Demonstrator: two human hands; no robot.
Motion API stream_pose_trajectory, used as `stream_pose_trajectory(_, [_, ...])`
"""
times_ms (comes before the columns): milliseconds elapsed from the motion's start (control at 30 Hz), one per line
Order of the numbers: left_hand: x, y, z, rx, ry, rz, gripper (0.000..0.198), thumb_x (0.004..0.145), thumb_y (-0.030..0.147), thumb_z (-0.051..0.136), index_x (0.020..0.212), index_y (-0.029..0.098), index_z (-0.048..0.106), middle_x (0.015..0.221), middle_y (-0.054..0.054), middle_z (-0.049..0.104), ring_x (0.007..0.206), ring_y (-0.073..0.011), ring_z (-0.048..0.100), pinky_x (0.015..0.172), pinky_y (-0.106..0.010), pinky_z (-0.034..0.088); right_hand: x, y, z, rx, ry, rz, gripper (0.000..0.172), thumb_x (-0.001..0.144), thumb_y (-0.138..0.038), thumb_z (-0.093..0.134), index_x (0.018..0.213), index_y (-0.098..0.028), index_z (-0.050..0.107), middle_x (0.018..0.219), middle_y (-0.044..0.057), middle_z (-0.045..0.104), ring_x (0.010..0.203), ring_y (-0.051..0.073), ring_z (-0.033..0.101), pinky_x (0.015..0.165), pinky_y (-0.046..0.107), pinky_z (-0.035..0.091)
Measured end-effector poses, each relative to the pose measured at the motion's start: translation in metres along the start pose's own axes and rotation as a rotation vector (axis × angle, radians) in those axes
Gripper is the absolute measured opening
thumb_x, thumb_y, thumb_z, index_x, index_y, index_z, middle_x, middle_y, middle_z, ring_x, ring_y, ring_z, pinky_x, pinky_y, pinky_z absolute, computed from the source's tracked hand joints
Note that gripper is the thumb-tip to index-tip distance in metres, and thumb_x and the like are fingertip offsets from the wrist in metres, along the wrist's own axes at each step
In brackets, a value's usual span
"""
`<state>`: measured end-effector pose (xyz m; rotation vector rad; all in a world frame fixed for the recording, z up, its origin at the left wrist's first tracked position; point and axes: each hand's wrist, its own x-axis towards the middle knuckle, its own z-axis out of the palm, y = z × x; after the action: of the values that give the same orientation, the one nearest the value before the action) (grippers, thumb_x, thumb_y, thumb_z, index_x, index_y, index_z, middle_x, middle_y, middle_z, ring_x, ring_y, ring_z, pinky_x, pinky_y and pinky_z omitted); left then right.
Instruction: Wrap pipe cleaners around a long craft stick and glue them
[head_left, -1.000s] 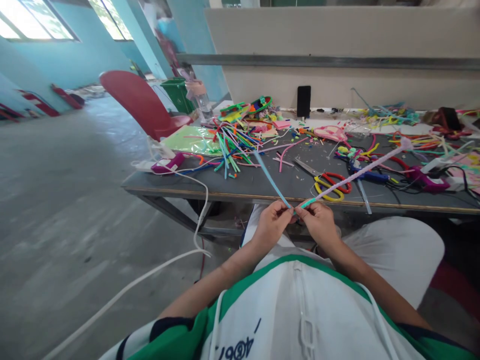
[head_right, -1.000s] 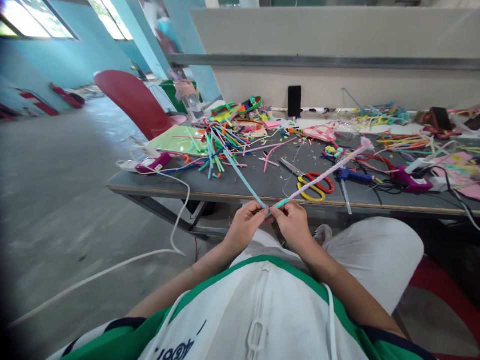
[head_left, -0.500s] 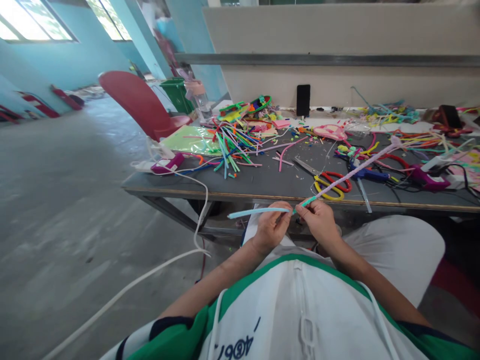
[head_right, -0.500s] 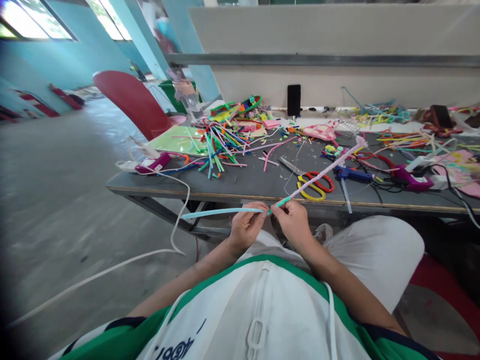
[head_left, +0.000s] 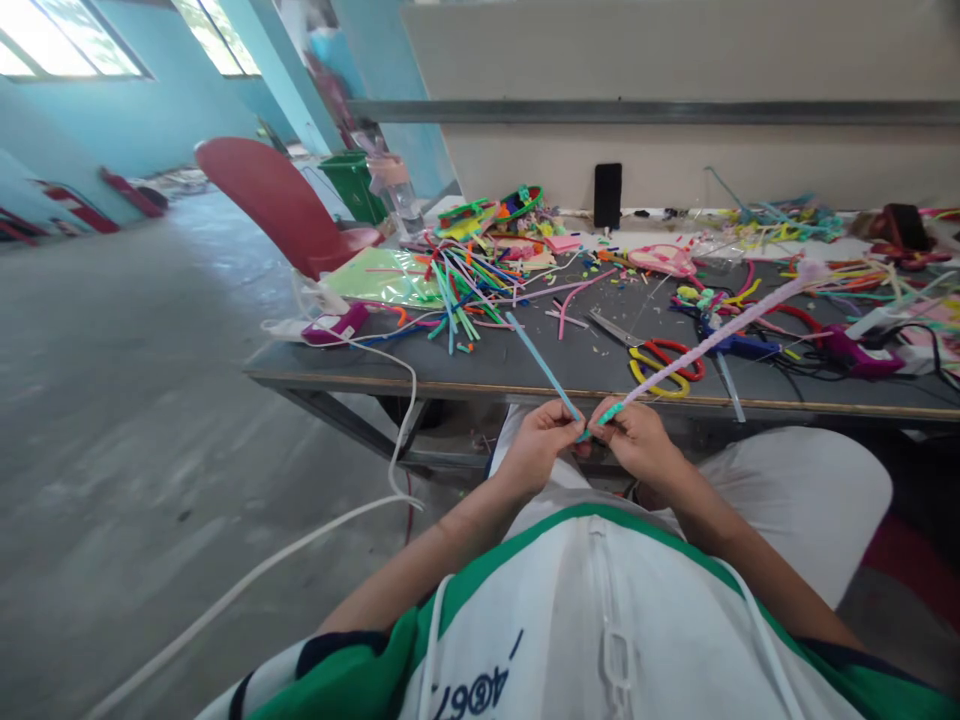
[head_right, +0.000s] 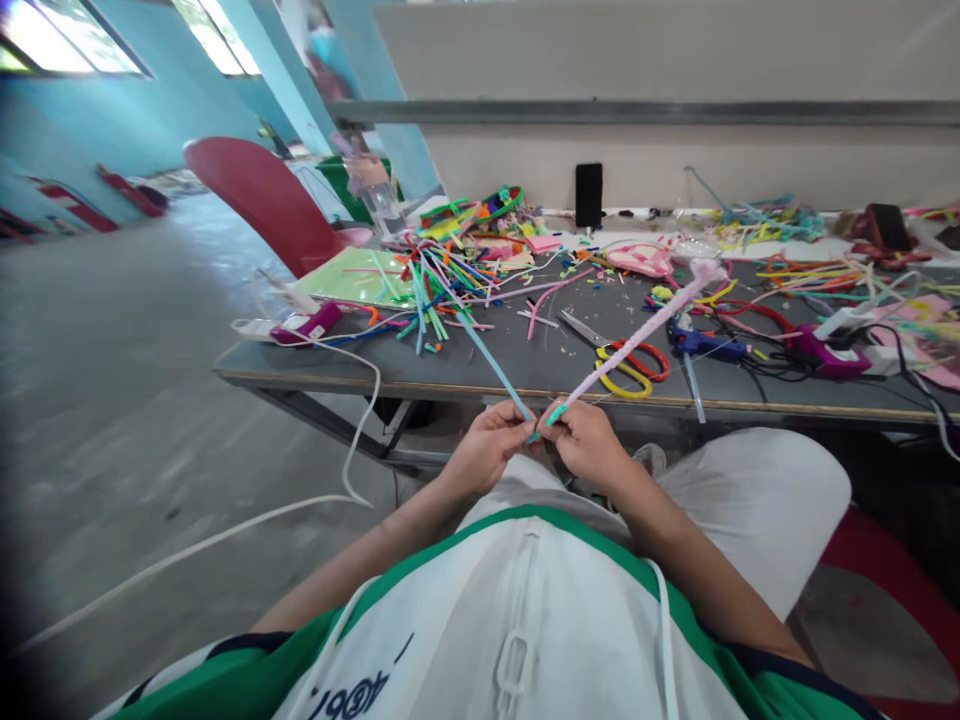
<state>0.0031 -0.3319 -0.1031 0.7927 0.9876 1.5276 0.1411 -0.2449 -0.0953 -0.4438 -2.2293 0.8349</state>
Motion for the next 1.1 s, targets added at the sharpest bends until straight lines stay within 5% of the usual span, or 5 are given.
stream_pose_trajectory(233, [0.000,-0.001,-0.009,-0.153,-0.220,-0.301,0.026,0.064,0.027,0.076,0.072,0.012,0.056,0.061,-0.001,0.057,0.048,-0.0118,0.055,0.049,-0.026,0.044,-0.001,0.004,-0.009,0.062,-0.193,-0.195,0.012,0.084,-0.018,0.055,0.074,-0.019,0.062,0.071,0.003,0.062,0.067,0.015,0.057,0.064,0.025,0.043])
stream_pose_trajectory(500, [-0.006,0.008,-0.004,-0.202,-0.358,-0.455,0.029,0.074,0.034,0.071,0.081,0.010,0.057,0.068,-0.003,0.057,0.053,-0.0106,0.057,0.053,-0.024,0.045,0.002,0.011,-0.015,0.384,-0.189,-0.044,0.015,0.083,-0.030,0.061,0.073,-0.018,0.063,0.069,0.001,0.060,0.064,0.014,0.057,0.062,0.026,0.044])
stream_pose_trajectory(667, [-0.004,0.004,0.006,0.036,-0.105,-0.127,0.029,0.077,0.040,0.066,0.076,0.013,0.055,0.066,-0.001,0.057,0.051,-0.0091,0.054,0.053,-0.024,0.046,0.003,0.013,-0.008,0.548,-0.049,0.263,0.016,0.076,-0.033,0.066,0.078,-0.018,0.063,0.064,-0.001,0.060,0.059,0.012,0.055,0.059,0.025,0.043])
stream_pose_trajectory(833, [-0.004,0.000,0.006,0.672,0.189,0.326,0.020,0.086,0.031,0.053,0.074,0.016,0.058,0.072,-0.001,0.058,0.062,-0.0107,0.057,0.061,-0.023,0.048,0.003,0.012,0.006,0.523,0.116,0.456,0.019,0.072,-0.035,0.068,0.069,-0.018,0.062,0.057,-0.002,0.059,0.054,0.012,0.054,0.056,0.025,0.042])
stream_pose_trajectory(1100, [-0.006,-0.006,-0.007,1.214,0.105,0.797,0.015,0.089,0.018,0.047,0.096,0.016,0.060,0.087,-0.007,0.066,0.081,-0.0160,0.060,0.078,-0.030,0.048,0.001,0.007,0.013,0.568,0.143,0.550,0.019,0.070,-0.037,0.070,0.070,-0.018,0.064,0.055,-0.001,0.059,0.049,0.014,0.054,0.051,0.026,0.044])
